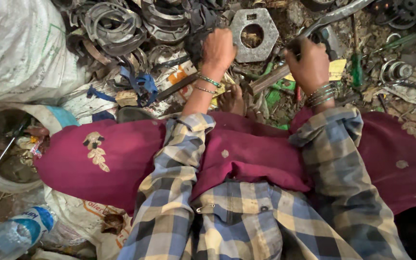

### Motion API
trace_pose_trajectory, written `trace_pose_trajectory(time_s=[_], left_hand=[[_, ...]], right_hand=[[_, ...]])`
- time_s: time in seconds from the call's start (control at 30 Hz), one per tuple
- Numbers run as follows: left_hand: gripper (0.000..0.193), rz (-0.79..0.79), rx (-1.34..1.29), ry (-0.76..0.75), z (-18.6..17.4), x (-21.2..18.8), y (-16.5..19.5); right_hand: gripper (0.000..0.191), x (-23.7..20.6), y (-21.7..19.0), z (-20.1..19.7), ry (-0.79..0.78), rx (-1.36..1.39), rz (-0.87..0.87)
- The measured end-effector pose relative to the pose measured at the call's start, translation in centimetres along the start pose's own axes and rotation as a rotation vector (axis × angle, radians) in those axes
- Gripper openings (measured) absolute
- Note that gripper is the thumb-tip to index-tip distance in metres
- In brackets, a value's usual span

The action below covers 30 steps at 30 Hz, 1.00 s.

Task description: The person sits on the floor and uses pliers and a hammer to disassemble and adjust a small metal component. They repeatedly pry, strike, and inspect the part, handling it with both hands and occasionally setting it down among other scrap metal pieces.

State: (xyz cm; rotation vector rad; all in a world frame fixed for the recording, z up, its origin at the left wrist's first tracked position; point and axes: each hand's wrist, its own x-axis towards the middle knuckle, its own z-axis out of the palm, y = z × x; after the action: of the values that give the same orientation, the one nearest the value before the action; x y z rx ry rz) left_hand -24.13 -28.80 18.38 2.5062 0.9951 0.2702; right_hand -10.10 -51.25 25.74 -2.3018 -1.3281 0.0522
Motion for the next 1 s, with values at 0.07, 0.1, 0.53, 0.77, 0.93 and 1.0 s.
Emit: trace_pose_trajectory(time_s=[0.07, 0.1, 0.53, 0.77, 0.93, 1.0], left_hand=[[0.015, -0.022, -0.019, 0.019, -0.6, 0.7, -0.6], [0.020, -0.049, -0.050, 0.024, -1.3, 1.2, -1.3], [0.032, 0.363, -1.015, -0.081, -8.1, 2.4, -1.8], [0.032, 0.337, -1.120, -0.374, -9.2, 1.7, 1.1], [0.042, 0.412, -1.209, -0.507, -9.5, 0.7, 1.8], [0.047, 0.445, -1.186, -0.452, -7.9, 0.5, 2.4]], right_hand=[[0.023, -0.1, -0.5, 0.0, -0.064, 0.047, 0.055], [0.023, -0.1, -0.7, 0.0, -0.097, 0.073, 0.082], [0.058, 0.6, -6.2, -1.1, -0.002, 0.580, -0.053], [0.030, 0.4, -6.3, -1.1, -0.037, 1.226, 0.241], [0.017, 0.3, -3.5, 0.3, 0.048, 1.506, 0.458], [0.015, 0.3, -2.2, 1.1, 0.071, 1.664, 0.551]])
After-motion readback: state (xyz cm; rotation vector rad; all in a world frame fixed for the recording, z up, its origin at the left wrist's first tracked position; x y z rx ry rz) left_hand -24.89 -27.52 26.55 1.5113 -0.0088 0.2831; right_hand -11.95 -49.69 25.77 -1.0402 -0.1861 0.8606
